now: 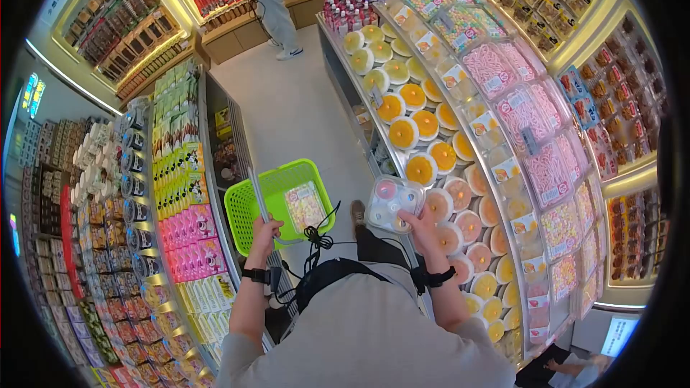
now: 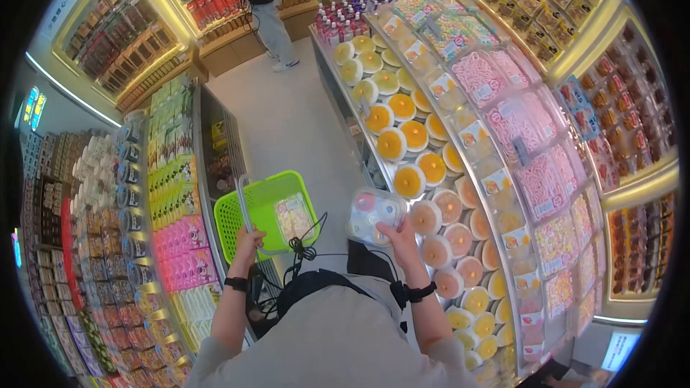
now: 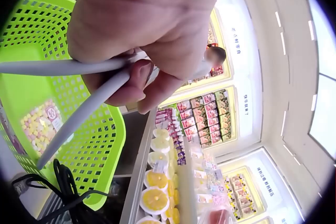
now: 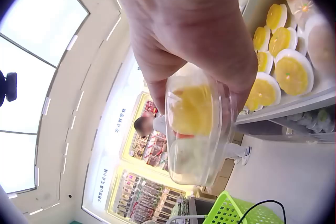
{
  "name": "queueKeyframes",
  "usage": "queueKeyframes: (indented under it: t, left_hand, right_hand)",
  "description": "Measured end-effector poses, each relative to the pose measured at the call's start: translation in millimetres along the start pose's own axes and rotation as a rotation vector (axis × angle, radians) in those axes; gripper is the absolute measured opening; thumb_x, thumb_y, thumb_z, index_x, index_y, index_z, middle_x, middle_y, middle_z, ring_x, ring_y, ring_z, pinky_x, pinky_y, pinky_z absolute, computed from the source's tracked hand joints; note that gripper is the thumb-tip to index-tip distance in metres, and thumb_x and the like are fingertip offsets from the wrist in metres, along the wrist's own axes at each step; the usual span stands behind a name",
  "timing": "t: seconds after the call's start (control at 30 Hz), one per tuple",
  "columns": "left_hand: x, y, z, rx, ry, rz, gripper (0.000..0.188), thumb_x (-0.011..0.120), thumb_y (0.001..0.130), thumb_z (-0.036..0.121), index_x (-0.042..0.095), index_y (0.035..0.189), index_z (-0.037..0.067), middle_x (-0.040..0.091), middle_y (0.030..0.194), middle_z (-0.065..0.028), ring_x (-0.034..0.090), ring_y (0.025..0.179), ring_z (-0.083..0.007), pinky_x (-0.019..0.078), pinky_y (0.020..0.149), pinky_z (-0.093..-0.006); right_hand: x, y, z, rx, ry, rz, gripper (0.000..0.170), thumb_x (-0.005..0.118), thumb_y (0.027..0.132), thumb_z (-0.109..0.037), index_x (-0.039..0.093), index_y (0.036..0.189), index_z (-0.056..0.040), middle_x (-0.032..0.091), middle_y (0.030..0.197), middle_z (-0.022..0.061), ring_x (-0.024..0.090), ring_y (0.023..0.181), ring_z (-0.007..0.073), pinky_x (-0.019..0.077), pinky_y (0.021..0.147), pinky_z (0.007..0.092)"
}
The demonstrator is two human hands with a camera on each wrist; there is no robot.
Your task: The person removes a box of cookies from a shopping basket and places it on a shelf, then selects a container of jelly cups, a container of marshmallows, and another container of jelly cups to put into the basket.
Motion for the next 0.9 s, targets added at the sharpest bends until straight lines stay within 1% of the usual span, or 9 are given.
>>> queueKeyframes:
  t: [0.13, 0.23, 0.3, 0.4, 0.5, 0.63, 0.7, 0.83, 0.9]
  left_hand:
    - [8, 57, 90, 0.133, 0.215, 0.116, 0.029, 0.066, 0.071, -0.006, 0.045, 0.085, 0.009, 0.043, 0.065, 0.0026, 0.043, 0.049, -0.0087, 0.0354, 0.043, -0.0255]
    - [17, 104, 151, 0.268, 0.357, 0.18, 0.028, 0.065, 0.071, -0.005, 0.046, 0.086, 0.008, 0.043, 0.064, 0.0036, 0.04, 0.046, -0.0065, 0.0329, 0.04, -0.023]
    - [9, 152, 175, 0.308, 0.308, 0.162, 0.027, 0.063, 0.071, -0.005, 0.046, 0.086, 0.009, 0.042, 0.064, 0.0045, 0.04, 0.047, -0.0056, 0.0331, 0.041, -0.022]
    - [-8, 246, 193, 0.353, 0.374, 0.171, 0.026, 0.061, 0.073, -0.005, 0.045, 0.088, 0.01, 0.043, 0.066, 0.0032, 0.04, 0.047, -0.0061, 0.0325, 0.041, -0.0229]
    - [-6, 328, 207, 0.327, 0.349, 0.186, 0.025, 0.059, 0.074, -0.004, 0.045, 0.089, 0.01, 0.043, 0.067, 0.0022, 0.041, 0.048, -0.0073, 0.0322, 0.042, -0.0236]
    - [11, 410, 239, 0.295, 0.34, 0.139, 0.022, 0.057, 0.076, -0.004, 0.044, 0.089, 0.009, 0.043, 0.069, 0.0003, 0.041, 0.049, -0.0094, 0.0319, 0.044, -0.0252]
    - [9, 446, 264, 0.317, 0.284, 0.096, 0.021, 0.056, 0.076, -0.004, 0.044, 0.088, 0.009, 0.042, 0.07, -0.0001, 0.04, 0.049, -0.0096, 0.0312, 0.044, -0.0257]
    - [21, 501, 330, 0.255, 0.365, -0.074, 0.021, 0.056, 0.076, -0.004, 0.045, 0.088, 0.009, 0.042, 0.069, 0.0009, 0.04, 0.049, -0.0094, 0.0316, 0.044, -0.0259]
    - [24, 512, 366, 0.259, 0.377, -0.181, 0.021, 0.057, 0.075, -0.004, 0.045, 0.088, 0.009, 0.042, 0.068, 0.0015, 0.041, 0.049, -0.0091, 0.0324, 0.043, -0.0256]
  right_hand:
    - [84, 122, -36, 0.028, -0.062, -0.165, 0.048, 0.075, 0.08, -0.01, 0.048, 0.119, -0.0016, 0.06, 0.111, 0.0089, 0.059, 0.103, 0.016, 0.0499, 0.087, 0.0308]
    - [141, 209, -37, -0.007, -0.364, -0.299, 0.057, 0.079, 0.078, -0.017, 0.047, 0.122, -0.0017, 0.06, 0.112, 0.0086, 0.059, 0.102, 0.0154, 0.0482, 0.089, 0.0308]
    - [195, 241, -68, -0.073, -0.366, -0.386, 0.06, 0.081, 0.076, -0.024, 0.047, 0.12, -0.0016, 0.057, 0.111, 0.0094, 0.057, 0.102, 0.0159, 0.0474, 0.086, 0.029]
    - [252, 299, -64, -0.1, -0.256, -0.441, 0.061, 0.082, 0.074, -0.026, 0.046, 0.118, -0.0022, 0.057, 0.112, 0.009, 0.056, 0.103, 0.0154, 0.0478, 0.087, 0.0303]
    - [286, 342, -46, -0.112, -0.079, -0.361, 0.064, 0.082, 0.073, -0.024, 0.046, 0.121, -0.0028, 0.058, 0.112, 0.0086, 0.057, 0.103, 0.0149, 0.0477, 0.089, 0.0304]
    - [306, 392, -34, -0.052, -0.185, -0.258, 0.066, 0.082, 0.073, -0.023, 0.045, 0.124, -0.0032, 0.059, 0.113, 0.0086, 0.058, 0.103, 0.0153, 0.0478, 0.09, 0.0308]
    - [312, 414, -33, -0.057, -0.197, -0.134, 0.064, 0.082, 0.069, -0.029, 0.049, 0.117, -0.0032, 0.055, 0.099, 0.005, 0.054, 0.091, 0.0155, 0.0456, 0.082, 0.0296]
    - [335, 450, -49, -0.08, -0.248, 0.033, 0.066, 0.083, 0.068, -0.033, 0.049, 0.117, -0.0033, 0.055, 0.099, 0.0056, 0.054, 0.091, 0.0159, 0.0462, 0.081, 0.0298]
    - [345, 471, -53, -0.055, -0.31, 0.106, 0.059, 0.081, 0.073, -0.022, 0.048, 0.118, -0.0021, 0.061, 0.109, 0.009, 0.059, 0.101, 0.0155, 0.048, 0.088, 0.0304]
Point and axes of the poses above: each hand's wrist, its own y-axis towards the middle knuckle, its own x-axis out of the palm, z = x × y, the point moved 4 cm from there along y, towards the middle knuckle
